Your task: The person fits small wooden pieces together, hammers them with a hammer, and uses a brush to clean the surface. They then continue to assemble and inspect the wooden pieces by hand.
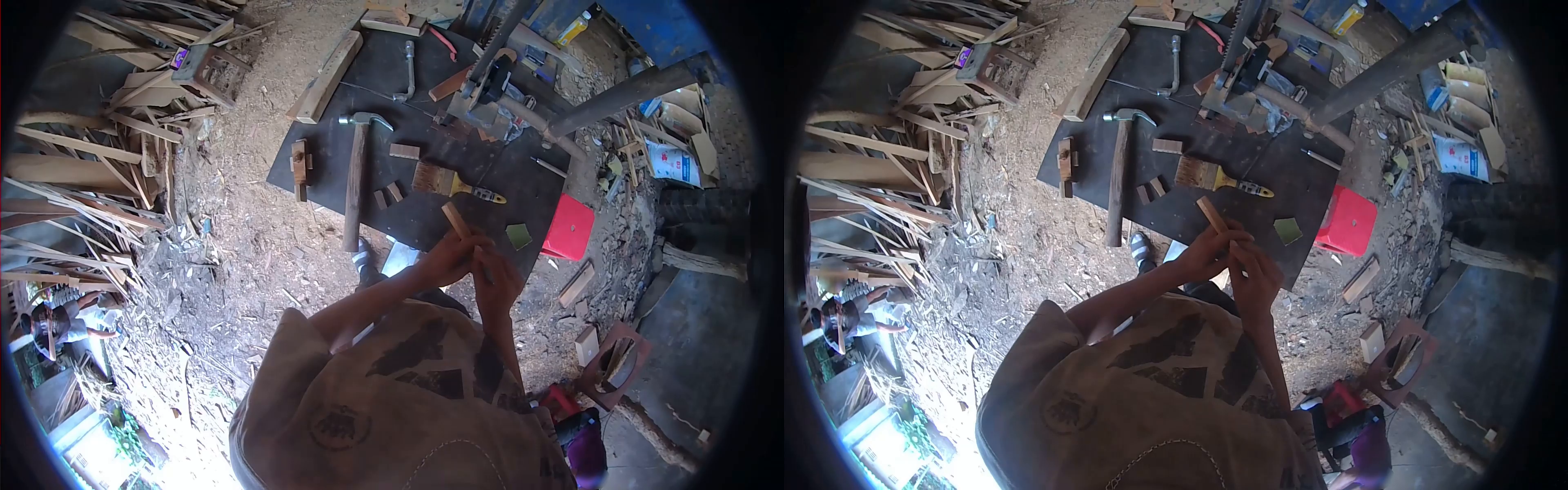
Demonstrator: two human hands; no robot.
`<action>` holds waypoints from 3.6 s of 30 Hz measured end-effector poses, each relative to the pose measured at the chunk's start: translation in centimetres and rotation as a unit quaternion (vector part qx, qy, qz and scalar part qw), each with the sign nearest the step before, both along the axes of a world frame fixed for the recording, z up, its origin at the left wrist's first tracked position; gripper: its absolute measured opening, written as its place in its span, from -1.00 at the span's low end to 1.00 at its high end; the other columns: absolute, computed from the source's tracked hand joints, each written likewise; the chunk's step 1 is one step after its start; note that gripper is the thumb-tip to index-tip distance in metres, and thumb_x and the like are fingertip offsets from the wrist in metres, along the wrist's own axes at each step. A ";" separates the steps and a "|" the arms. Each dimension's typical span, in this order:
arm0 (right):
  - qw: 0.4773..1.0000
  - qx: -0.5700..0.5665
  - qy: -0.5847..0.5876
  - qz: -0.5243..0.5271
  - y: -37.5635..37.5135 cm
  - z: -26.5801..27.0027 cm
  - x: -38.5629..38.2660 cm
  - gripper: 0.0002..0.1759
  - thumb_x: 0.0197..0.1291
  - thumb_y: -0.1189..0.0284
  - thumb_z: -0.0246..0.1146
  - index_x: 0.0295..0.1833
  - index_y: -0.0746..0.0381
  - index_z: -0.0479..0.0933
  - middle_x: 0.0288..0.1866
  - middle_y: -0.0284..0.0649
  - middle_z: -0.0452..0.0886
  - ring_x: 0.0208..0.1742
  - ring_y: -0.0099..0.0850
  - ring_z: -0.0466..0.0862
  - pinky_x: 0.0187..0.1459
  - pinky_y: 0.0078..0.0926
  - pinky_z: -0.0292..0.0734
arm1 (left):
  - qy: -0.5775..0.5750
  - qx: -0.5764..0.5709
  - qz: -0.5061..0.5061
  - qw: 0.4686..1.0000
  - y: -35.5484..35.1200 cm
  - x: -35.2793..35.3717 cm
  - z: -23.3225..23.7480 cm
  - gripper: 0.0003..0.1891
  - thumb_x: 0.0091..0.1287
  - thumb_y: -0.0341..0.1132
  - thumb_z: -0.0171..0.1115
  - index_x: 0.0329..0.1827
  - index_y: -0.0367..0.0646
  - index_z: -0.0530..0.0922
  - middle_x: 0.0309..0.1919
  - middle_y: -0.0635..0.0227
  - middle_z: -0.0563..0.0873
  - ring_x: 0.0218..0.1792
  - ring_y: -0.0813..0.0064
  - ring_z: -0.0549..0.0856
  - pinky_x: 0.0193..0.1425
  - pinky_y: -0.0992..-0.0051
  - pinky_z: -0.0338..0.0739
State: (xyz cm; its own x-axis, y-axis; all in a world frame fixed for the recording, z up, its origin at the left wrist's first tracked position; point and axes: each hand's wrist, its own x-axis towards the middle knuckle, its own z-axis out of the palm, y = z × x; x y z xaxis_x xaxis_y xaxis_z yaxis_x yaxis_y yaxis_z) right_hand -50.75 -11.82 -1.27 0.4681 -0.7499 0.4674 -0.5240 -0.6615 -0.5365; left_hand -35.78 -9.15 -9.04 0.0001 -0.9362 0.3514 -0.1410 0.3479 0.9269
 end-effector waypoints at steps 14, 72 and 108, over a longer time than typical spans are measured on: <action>0.998 0.030 -0.041 -0.025 0.3 0.2 1.0 -0.83 0.20 0.63 0.53 -0.12 0.22 0.74 -0.08 -0.16 0.80 -0.03 -0.20 0.82 -0.03 -0.28 0.72 | 0.018 -0.006 -0.006 1.000 -0.4 -0.7 -1.2 -0.64 0.49 -0.41 0.31 0.33 -0.13 0.57 0.19 0.15 0.55 0.26 0.10 0.59 0.37 0.19 0.52; 0.999 0.023 -0.035 0.001 0.4 -1.2 0.2 -0.70 0.30 0.60 0.44 0.14 0.19 0.72 0.18 -0.06 0.63 0.23 -0.09 0.66 0.17 -0.21 0.62 | 0.011 0.037 0.021 0.999 0.3 -0.2 0.1 -0.60 0.49 -0.33 0.32 0.36 -0.09 0.57 0.24 0.09 0.54 0.29 0.00 0.60 0.39 0.11 0.53; 0.927 0.297 -0.135 0.186 -6.0 10.1 11.7 -0.68 0.51 0.44 0.32 0.30 0.22 0.56 -0.05 -0.18 0.71 -0.01 -0.41 0.74 0.08 -0.42 0.62 | -0.023 -0.039 0.046 0.998 1.0 -0.7 0.1 -0.69 0.44 -0.42 0.32 0.22 -0.17 0.66 0.15 0.00 0.66 0.22 -0.08 0.65 0.33 0.10 0.55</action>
